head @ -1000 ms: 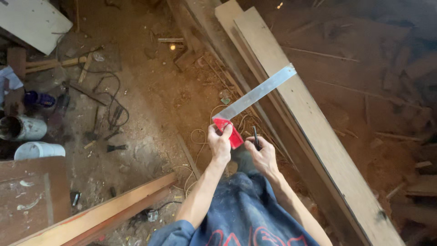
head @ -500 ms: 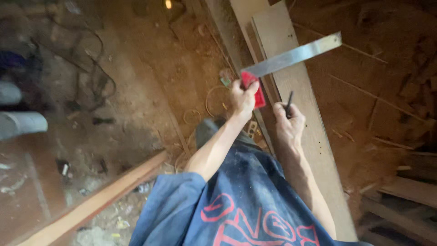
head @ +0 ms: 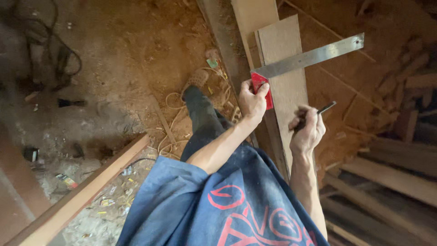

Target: The person measures and marks a wooden plank using a try square and pencil, then cuts the plank with a circular saw. After cutting, the person smooths the plank with a hand plane and marks another wooden surface with the try square.

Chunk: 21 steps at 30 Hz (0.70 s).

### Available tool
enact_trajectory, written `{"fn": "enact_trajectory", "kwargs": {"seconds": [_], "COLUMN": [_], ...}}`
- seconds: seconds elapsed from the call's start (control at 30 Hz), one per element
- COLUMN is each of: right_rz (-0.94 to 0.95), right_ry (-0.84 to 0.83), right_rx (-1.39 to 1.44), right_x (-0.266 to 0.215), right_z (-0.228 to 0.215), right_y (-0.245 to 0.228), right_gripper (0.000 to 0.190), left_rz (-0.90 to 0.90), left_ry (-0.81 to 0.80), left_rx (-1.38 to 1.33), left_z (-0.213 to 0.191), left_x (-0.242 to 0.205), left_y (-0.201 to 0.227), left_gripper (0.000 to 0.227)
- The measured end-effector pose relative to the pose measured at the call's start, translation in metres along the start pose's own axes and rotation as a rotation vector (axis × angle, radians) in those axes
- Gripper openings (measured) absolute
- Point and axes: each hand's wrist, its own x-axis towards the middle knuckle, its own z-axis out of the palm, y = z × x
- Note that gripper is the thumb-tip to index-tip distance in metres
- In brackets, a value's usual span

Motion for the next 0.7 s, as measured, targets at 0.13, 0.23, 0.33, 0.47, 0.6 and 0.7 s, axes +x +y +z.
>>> {"fn": "enact_trajectory", "kwargs": {"seconds": [0.13,0.23,0.33,0.47,0.6,0.7], "right_rz": [-0.143,-0.102,-0.133,-0.066,-0.035,-0.024], "right_ry": [-0.072,-0.069,-0.081,-0.169,-0.187,-0.194], "right_rx": [-0.102,-0.041,-0.188,-0.079,-0.062,-0.070], "right_x": [0.024,0.045,0.057,0.066,0.067,0.067], "right_z": [0.022,0.039,0.053,0.065,0.074,0.075], "right_y": [-0.006,-0.014,-0.024,-0.032,-0.033,-0.031], "right_gripper": [0.047,0.044,0.045,0.030,0.022,0.022], "left_rz": [-0.066,-0.048,-0.067,-0.033,-0.015,-0.026], "left_ry": [-0.074,-0.033,-0.066,-0.023,-0.008,-0.019], "left_rx": [-0.064,0.097,0.065,0.150,0.253,0.276], "left_z": [-0.005,-0.006,-0.005,-0.001,0.001,0.001], "left_x": [-0.004,-0.008,-0.009,-0.009,-0.008,-0.009], "left_y": [0.011,0.020,0.026,0.028,0.032,0.036], "left_gripper": [0.035,0.033,0.035,0.036,0.036,0.037]}}
